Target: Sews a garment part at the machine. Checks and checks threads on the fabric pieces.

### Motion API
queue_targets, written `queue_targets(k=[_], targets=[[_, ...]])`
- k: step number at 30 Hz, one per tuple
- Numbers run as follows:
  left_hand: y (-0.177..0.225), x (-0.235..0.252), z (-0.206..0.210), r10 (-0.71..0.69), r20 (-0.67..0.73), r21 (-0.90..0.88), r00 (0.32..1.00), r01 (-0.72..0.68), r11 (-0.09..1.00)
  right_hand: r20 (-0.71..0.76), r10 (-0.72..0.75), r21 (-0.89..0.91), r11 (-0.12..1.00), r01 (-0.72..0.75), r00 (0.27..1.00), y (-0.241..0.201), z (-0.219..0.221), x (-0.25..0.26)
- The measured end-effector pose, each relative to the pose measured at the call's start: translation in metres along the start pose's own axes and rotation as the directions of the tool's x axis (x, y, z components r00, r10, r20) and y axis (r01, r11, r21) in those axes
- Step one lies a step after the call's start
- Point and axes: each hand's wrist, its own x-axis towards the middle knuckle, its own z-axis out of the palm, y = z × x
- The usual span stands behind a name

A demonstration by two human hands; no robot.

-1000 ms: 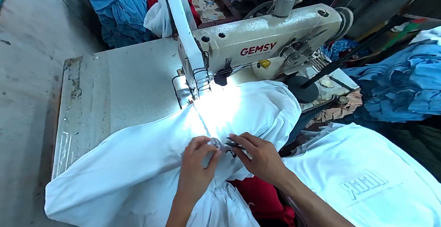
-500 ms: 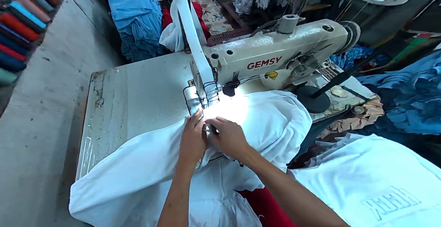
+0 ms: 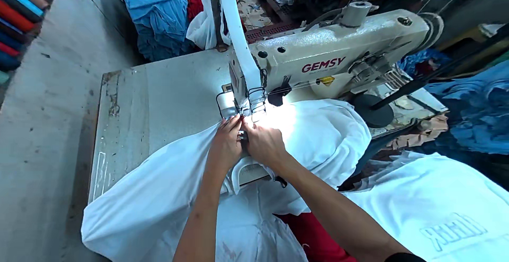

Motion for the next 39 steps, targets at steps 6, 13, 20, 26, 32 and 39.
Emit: queue_targets(k=[6,13,20,26,32,39], targets=[[0.004,0.000,-0.004,-0.028,0.039,-0.001,0.999,0.028,1.000,-0.033,-0.025,0.026,0.999,0.026,0.999,0.005,0.003,-0.006],[0.006,0.002,-0.006,-0.060,0.075,-0.013,0.995,0.061,0.998,-0.017,-0.014,0.042,0.999,0.015,1.000,0.007,0.002,-0.005],[-0.010,0.019,-0.002,0.049,0.007,0.067,0.999,-0.050,0.996,-0.030,-0.046,0.108,0.993,0.049,0.998,0.012,-0.001,-0.013],[-0.030,0.045,-0.006,0.052,-0.005,0.016,0.999,-0.051,0.999,-0.003,-0.057,0.190,0.980,0.056,0.998,0.017,-0.006,-0.010],[0.021,0.018,-0.019,-0.267,-0.273,-0.119,0.924,0.243,0.963,0.129,-0.081,0.312,0.949,0.037,0.988,0.030,-0.017,-0.007],[0.041,-0.035,0.007,-0.114,-0.135,0.161,0.984,0.135,0.978,0.054,-0.160,0.381,0.916,0.127,0.986,0.052,-0.008,-0.005]])
